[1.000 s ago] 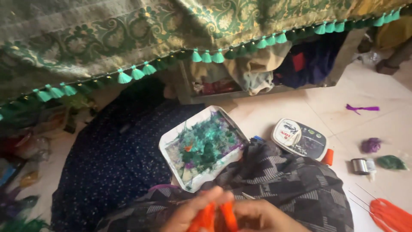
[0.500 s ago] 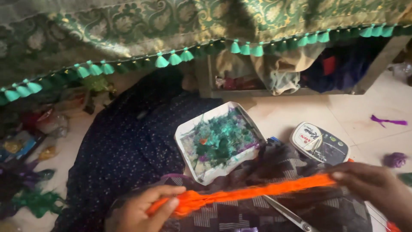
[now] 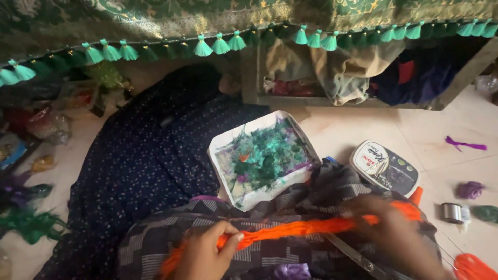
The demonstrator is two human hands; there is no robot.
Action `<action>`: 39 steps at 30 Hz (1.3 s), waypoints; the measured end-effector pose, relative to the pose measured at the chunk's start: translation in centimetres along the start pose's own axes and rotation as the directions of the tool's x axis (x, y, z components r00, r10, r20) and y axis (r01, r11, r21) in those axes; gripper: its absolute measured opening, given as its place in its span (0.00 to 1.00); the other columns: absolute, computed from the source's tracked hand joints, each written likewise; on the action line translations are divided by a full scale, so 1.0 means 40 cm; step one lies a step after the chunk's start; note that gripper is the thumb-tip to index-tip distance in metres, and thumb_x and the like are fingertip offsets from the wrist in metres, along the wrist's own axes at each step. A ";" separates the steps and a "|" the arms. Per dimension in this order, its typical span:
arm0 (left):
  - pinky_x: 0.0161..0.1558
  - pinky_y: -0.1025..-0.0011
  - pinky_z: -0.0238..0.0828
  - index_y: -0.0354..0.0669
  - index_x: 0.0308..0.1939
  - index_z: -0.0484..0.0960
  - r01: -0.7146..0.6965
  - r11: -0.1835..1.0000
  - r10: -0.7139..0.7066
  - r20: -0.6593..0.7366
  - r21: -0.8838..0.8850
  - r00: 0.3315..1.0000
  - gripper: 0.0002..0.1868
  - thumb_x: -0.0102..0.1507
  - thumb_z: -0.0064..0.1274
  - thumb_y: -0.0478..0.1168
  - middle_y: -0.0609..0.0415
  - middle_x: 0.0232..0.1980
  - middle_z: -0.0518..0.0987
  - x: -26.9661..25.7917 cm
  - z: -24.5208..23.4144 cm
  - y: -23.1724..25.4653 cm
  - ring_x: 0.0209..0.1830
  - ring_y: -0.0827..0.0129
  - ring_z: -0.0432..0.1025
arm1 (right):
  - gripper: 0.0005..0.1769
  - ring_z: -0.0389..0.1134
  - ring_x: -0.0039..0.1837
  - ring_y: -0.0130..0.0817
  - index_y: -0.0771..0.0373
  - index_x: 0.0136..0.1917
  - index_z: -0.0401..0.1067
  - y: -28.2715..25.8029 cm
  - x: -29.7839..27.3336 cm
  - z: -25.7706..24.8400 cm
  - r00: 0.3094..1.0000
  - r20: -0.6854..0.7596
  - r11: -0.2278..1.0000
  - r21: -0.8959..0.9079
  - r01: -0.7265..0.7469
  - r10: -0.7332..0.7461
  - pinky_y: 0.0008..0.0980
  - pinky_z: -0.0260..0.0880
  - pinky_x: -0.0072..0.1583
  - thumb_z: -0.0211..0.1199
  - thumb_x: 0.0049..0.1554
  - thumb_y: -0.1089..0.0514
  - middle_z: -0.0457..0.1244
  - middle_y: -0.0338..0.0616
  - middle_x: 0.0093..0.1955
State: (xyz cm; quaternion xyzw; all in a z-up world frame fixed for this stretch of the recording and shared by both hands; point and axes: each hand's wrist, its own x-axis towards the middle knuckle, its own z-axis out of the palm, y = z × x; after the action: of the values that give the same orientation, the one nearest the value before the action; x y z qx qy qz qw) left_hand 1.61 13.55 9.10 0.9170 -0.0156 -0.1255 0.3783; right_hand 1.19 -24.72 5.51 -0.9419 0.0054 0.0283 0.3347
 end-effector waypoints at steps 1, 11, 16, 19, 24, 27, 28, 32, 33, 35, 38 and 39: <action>0.33 0.65 0.80 0.49 0.40 0.85 0.031 0.998 -0.030 0.013 -0.046 0.999 0.09 0.58 0.62 0.45 0.55 0.32 0.87 -0.002 0.000 0.000 0.29 0.66 0.84 | 0.18 0.75 0.53 0.34 0.54 0.54 0.80 -0.038 0.006 0.041 0.978 0.019 0.975 0.085 0.204 -0.207 0.34 0.76 0.51 0.69 0.49 0.56 0.73 0.40 0.54; 0.44 0.66 0.80 0.64 0.56 0.83 -0.087 0.995 0.082 0.127 0.039 0.988 0.18 0.61 0.60 0.51 0.55 0.43 0.89 -0.064 0.013 -0.080 0.42 0.68 0.85 | 0.17 0.72 0.52 0.37 0.63 0.54 0.78 -0.328 0.118 0.194 0.573 0.549 0.789 0.495 0.363 -0.608 0.35 0.71 0.53 0.75 0.52 0.58 0.69 0.46 0.51; 0.49 0.64 0.80 0.59 0.63 0.79 -0.162 0.987 0.161 0.025 0.013 0.987 0.26 0.61 0.60 0.50 0.52 0.58 0.82 -0.078 0.012 -0.113 0.51 0.62 0.82 | 0.11 0.66 0.45 0.22 0.66 0.48 0.78 -0.258 0.128 0.219 0.554 0.711 0.760 0.618 -0.200 -0.433 0.26 0.66 0.49 0.75 0.53 0.60 0.68 0.37 0.42; 0.52 0.66 0.81 0.55 0.64 0.78 -0.192 0.981 0.192 -0.010 -0.008 0.981 0.27 0.61 0.60 0.50 0.50 0.58 0.79 -0.075 0.024 -0.142 0.53 0.64 0.82 | 0.09 0.70 0.44 0.24 0.68 0.46 0.80 -0.243 0.125 0.213 0.557 0.724 0.717 0.631 -0.297 -0.406 0.25 0.69 0.50 0.73 0.54 0.61 0.71 0.40 0.41; 0.54 0.65 0.79 0.55 0.65 0.77 -0.183 0.983 0.182 0.049 0.002 0.982 0.28 0.61 0.59 0.49 0.48 0.64 0.75 -0.079 0.022 -0.134 0.56 0.61 0.79 | 0.11 0.73 0.50 0.28 0.68 0.51 0.83 -0.250 0.119 0.193 0.587 0.726 0.777 0.580 -0.244 -0.358 0.28 0.72 0.56 0.70 0.56 0.61 0.74 0.45 0.48; 0.55 0.65 0.78 0.57 0.66 0.76 -0.142 0.989 0.139 0.101 0.030 0.985 0.28 0.62 0.58 0.51 0.49 0.66 0.74 -0.088 0.012 -0.116 0.56 0.62 0.79 | 0.12 0.71 0.60 0.34 0.69 0.53 0.82 -0.295 0.107 0.173 0.638 0.626 0.782 0.620 -0.060 -0.448 0.31 0.70 0.62 0.70 0.56 0.63 0.72 0.49 0.58; 0.55 0.66 0.78 0.58 0.67 0.76 -0.138 0.989 0.131 0.120 0.046 0.984 0.28 0.63 0.58 0.53 0.50 0.66 0.75 -0.089 0.010 -0.111 0.57 0.62 0.79 | 0.13 0.69 0.68 0.37 0.69 0.54 0.81 -0.316 0.101 0.161 0.656 0.552 0.761 0.646 0.053 -0.514 0.33 0.68 0.66 0.69 0.55 0.63 0.70 0.49 0.66; 0.55 0.63 0.77 0.53 0.66 0.76 -0.245 0.969 0.240 0.115 0.036 0.964 0.28 0.63 0.58 0.53 0.47 0.65 0.76 -0.080 0.025 -0.139 0.58 0.58 0.78 | 0.17 0.64 0.74 0.41 0.66 0.57 0.83 -0.350 0.077 0.153 0.713 0.409 0.762 0.587 0.272 -0.570 0.36 0.67 0.66 0.67 0.54 0.64 0.66 0.52 0.71; 0.55 0.61 0.76 0.51 0.66 0.77 -0.272 0.962 0.269 0.097 0.029 0.958 0.29 0.62 0.59 0.53 0.46 0.64 0.77 -0.079 0.032 -0.142 0.59 0.56 0.78 | 0.14 0.66 0.71 0.40 0.65 0.55 0.83 -0.347 0.074 0.157 0.731 0.377 0.771 0.553 0.315 -0.569 0.35 0.70 0.63 0.67 0.55 0.63 0.66 0.50 0.70; 0.55 0.60 0.76 0.48 0.65 0.77 -0.301 0.953 0.298 0.080 0.023 0.951 0.30 0.61 0.60 0.53 0.45 0.63 0.77 -0.076 0.033 -0.135 0.60 0.53 0.77 | 0.12 0.68 0.68 0.39 0.63 0.53 0.84 -0.333 0.070 0.162 0.748 0.342 0.779 0.517 0.355 -0.568 0.34 0.73 0.60 0.67 0.56 0.61 0.66 0.49 0.69; 0.56 0.61 0.75 0.51 0.65 0.77 -0.171 0.984 0.161 0.149 0.053 0.976 0.31 0.60 0.62 0.55 0.48 0.63 0.77 -0.072 0.024 -0.131 0.60 0.56 0.77 | 0.10 0.70 0.44 0.39 0.66 0.47 0.80 -0.313 0.079 0.138 0.800 0.578 0.858 0.481 -0.179 -0.158 0.33 0.71 0.47 0.66 0.59 0.57 0.71 0.51 0.41; 0.57 0.62 0.75 0.51 0.65 0.78 -0.166 0.985 0.156 0.191 0.037 0.969 0.31 0.60 0.62 0.55 0.49 0.63 0.78 -0.068 0.027 -0.144 0.59 0.58 0.77 | 0.10 0.70 0.42 0.34 0.64 0.48 0.81 -0.314 0.092 0.110 0.766 0.620 0.893 0.427 -0.146 -0.171 0.31 0.71 0.45 0.67 0.58 0.56 0.71 0.45 0.39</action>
State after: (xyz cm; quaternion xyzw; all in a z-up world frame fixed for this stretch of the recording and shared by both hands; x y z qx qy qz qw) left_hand -1.67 17.25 4.94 0.9065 -0.1288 -0.1794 0.3599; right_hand 5.00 -12.18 9.81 -0.7706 -0.1095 0.3443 0.5251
